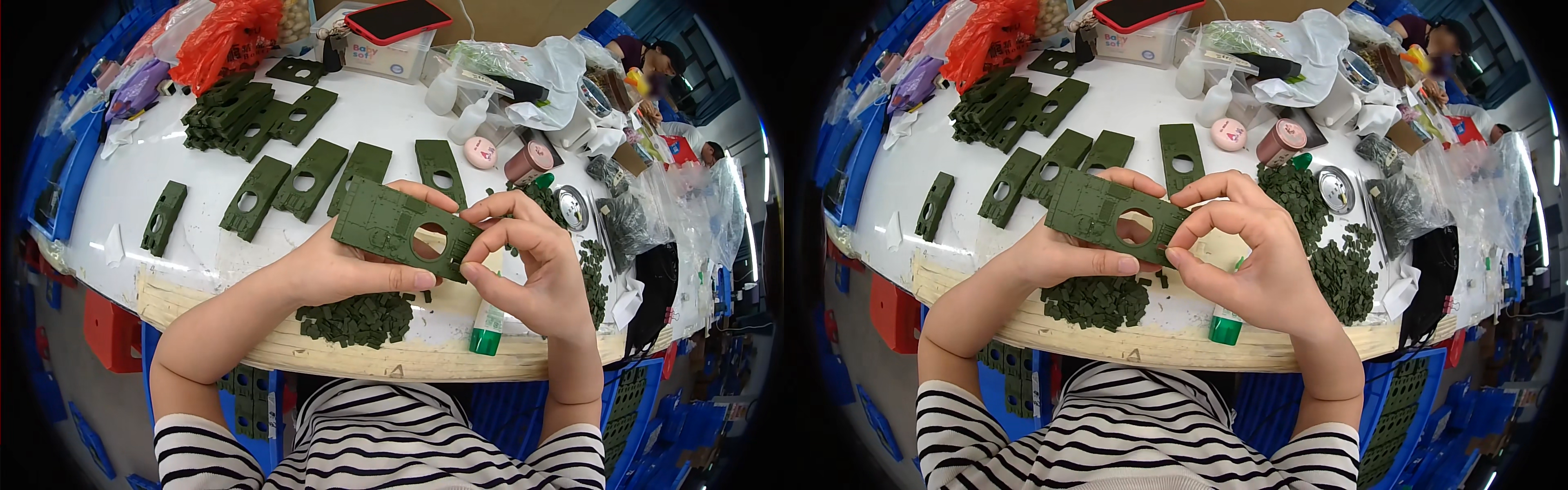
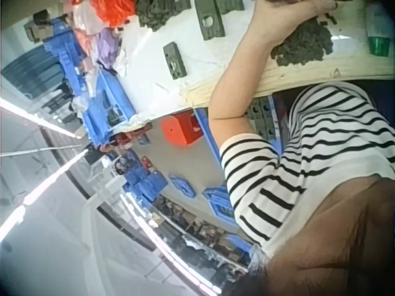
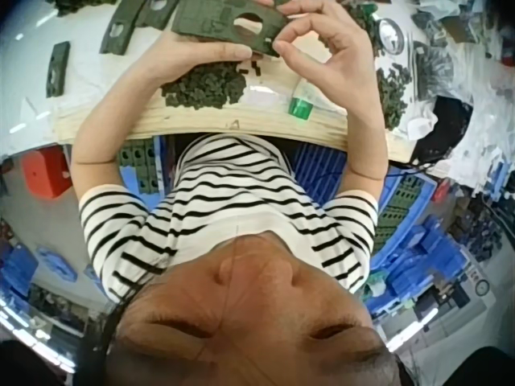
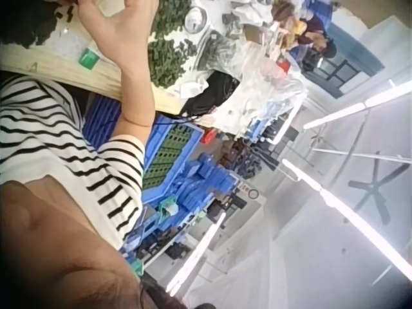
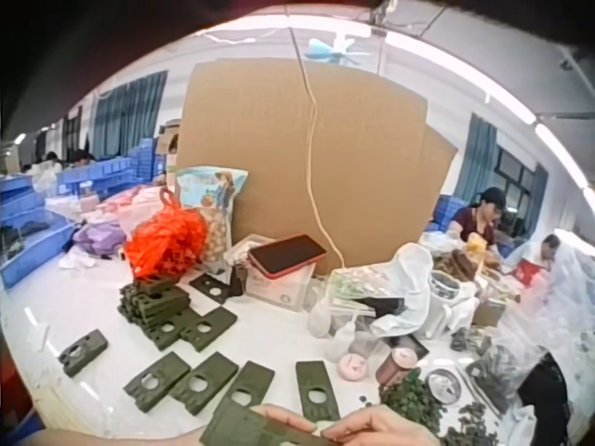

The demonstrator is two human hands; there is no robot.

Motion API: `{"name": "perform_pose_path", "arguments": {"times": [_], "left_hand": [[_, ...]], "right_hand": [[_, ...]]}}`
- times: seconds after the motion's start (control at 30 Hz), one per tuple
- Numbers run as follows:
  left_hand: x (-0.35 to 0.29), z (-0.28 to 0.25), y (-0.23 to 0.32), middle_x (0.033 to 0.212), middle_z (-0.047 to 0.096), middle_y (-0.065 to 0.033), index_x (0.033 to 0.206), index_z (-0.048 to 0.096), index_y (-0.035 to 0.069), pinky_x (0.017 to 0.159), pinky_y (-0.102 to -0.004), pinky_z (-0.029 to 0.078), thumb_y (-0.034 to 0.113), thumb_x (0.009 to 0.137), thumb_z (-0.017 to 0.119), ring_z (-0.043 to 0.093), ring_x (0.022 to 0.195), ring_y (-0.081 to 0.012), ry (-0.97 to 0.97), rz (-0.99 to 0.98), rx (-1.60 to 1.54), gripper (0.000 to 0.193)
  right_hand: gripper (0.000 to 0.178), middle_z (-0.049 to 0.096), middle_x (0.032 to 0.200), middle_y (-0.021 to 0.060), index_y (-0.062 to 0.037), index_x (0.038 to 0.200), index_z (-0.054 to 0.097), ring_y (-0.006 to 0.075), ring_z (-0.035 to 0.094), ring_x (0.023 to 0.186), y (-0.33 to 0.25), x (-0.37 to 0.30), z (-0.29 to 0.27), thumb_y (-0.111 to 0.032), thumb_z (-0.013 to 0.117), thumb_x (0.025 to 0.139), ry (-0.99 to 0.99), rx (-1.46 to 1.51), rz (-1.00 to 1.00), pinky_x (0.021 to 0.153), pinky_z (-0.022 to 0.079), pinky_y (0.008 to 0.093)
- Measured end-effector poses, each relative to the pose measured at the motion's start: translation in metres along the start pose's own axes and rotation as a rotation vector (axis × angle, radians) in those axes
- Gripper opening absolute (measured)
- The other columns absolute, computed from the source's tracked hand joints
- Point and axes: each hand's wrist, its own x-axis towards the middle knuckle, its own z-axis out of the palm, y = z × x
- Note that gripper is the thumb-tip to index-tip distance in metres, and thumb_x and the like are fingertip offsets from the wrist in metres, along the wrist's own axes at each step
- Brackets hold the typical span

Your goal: Assembling plastic toy tank hulls and turrets using glue at a factory workstation.

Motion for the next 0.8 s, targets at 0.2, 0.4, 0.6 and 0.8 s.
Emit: {"name": "perform_pose_path", "arguments": {"times": [0.2, 0.4, 0.6, 0.8], "left_hand": [[-0.0001, -0.0003, 0.0004, 0.118, 0.061, -0.0041, 0.133, 0.047, 0.007, 0.086, -0.0283, 0.054, 0.006, 0.080, 0.078, 0.059, 0.106, -0.0128, -0.007, 0.003, 0.002, 0.062], [0.0007, -0.0010, -0.0002, 0.118, 0.061, -0.0044, 0.134, 0.046, 0.007, 0.086, -0.0291, 0.054, 0.005, 0.080, 0.078, 0.060, 0.106, -0.0134, -0.014, 0.007, 0.002, 0.062], [-0.0001, -0.0012, -0.0007, 0.120, 0.059, -0.0058, 0.134, 0.047, 0.008, 0.084, -0.0301, 0.056, 0.004, 0.080, 0.077, 0.060, 0.105, -0.0141, -0.017, 0.002, 0.002, 0.061], [0.0003, -0.0014, -0.0007, 0.121, 0.059, -0.0071, 0.134, 0.046, 0.008, 0.083, -0.0310, 0.057, 0.003, 0.080, 0.076, 0.061, 0.104, -0.0149, -0.022, 0.009, 0.000, 0.061]], "right_hand": [[0.008, 0.064, 0.105, 0.0103, -0.0049, 0.077, 0.068, 0.0225, 0.062, 0.097, 0.0001, -0.0001, 0.0020, -0.006, 0.074, 0.072, 0.017, -0.014, -0.008, 0.086, 0.046, 0.0321], [0.009, 0.064, 0.105, 0.0106, -0.0045, 0.077, 0.067, 0.0227, 0.062, 0.096, 0.0011, 0.0000, 0.0034, -0.005, 0.074, 0.071, 0.032, -0.018, -0.011, 0.085, 0.047, 0.0325], [0.010, 0.064, 0.104, 0.0103, -0.0043, 0.077, 0.066, 0.0231, 0.062, 0.096, 0.0019, 0.0004, 0.0043, -0.004, 0.074, 0.071, 0.034, -0.015, -0.020, 0.085, 0.047, 0.0324], [0.011, 0.064, 0.104, 0.0098, -0.0043, 0.077, 0.066, 0.0234, 0.061, 0.096, 0.0002, 0.0007, 0.0042, -0.004, 0.075, 0.070, 0.042, -0.059, -0.047, 0.084, 0.047, 0.0322]]}}
